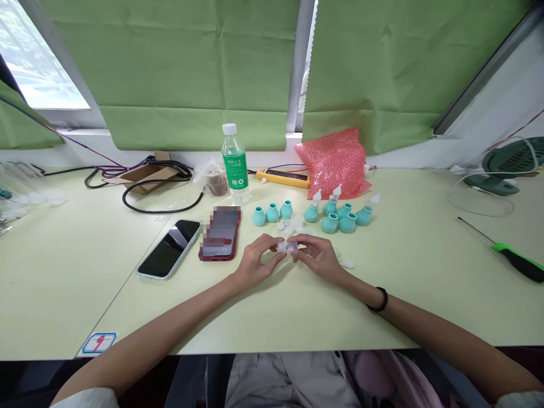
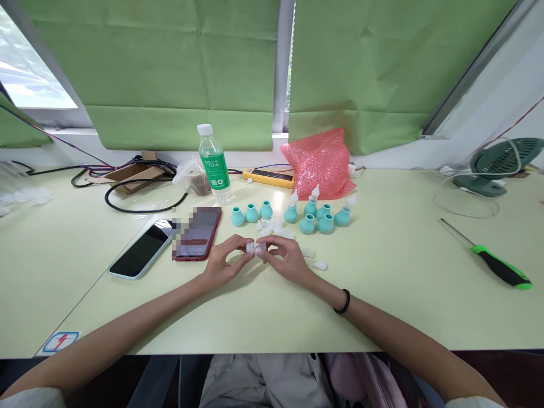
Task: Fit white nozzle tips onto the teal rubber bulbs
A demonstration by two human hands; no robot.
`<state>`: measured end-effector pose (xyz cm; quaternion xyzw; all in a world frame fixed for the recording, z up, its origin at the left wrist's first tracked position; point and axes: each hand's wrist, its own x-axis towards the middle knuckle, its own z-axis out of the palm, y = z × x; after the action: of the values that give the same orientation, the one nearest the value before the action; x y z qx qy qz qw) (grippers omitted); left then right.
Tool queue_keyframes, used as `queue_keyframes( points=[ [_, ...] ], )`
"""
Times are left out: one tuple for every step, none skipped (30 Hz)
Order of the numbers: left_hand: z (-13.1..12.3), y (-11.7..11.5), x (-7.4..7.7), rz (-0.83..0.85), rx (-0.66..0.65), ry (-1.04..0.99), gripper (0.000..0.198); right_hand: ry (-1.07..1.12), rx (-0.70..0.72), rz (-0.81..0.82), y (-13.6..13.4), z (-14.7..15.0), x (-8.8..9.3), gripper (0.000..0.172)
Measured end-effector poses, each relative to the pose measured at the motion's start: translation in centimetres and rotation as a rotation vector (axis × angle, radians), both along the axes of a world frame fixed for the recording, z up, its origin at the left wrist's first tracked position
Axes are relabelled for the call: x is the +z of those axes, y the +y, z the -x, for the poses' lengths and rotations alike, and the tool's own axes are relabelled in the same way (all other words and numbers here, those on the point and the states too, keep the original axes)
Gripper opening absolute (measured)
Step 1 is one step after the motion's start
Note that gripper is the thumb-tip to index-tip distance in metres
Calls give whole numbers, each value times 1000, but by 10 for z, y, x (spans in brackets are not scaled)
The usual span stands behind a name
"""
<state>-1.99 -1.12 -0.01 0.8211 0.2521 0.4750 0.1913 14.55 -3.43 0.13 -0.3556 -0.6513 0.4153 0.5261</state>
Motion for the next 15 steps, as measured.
queue_keyframes(
  points=[
    [0, 0, 0, 2, -1, -1, 25, 9, 5, 5, 1, 0, 0, 25],
    [0, 0, 0, 6, -2, 0, 24, 18, 6, 10, 1, -1, -1, 25],
    [0, -1, 0, 12, -4, 3, 24, 26, 1, 11, 2, -2, -3, 25],
    [0, -1, 0, 18, -7, 8, 24, 35, -5, 12, 3, -2, -4, 25],
    [0, -1, 0, 23, -12, 14, 24, 45, -9, 15, 3, -3, -5, 26],
    [0, -2, 0, 24, -19, 17, 24, 55, -5, 22, 4, -4, -7, 28],
    [0, -2, 0, 21, -24, 17, 25, 65, 4, 33, 4, -4, -7, 31],
    [0, -2, 0, 14, -29, 14, 25, 68, 20, 49, 4, -4, -8, 34],
    [0, -2, -1, 3, -31, 9, 25, 66, 36, 65, 3, -4, -7, 36],
    [-1, -2, -1, -8, -31, 5, 26, 62, 50, 79, 3, -4, -7, 37],
    [-1, -2, -1, -19, -32, 4, 26, 59, 56, 85, 2, -4, -7, 36],
    [-1, -2, -2, -30, -31, 4, 26, 57, 58, 87, 2, -3, -6, 34],
    [-1, -2, -2, -41, -31, 7, 26, 55, 55, 88, 2, -3, -6, 32],
    [-1, -2, -2, -52, -31, 10, 26, 55, 52, 87, 2, -3, -5, 31],
    [-1, -2, -2, -63, -30, 12, 27, 54, 48, 84, 2, -3, -6, 30]
  ],
)
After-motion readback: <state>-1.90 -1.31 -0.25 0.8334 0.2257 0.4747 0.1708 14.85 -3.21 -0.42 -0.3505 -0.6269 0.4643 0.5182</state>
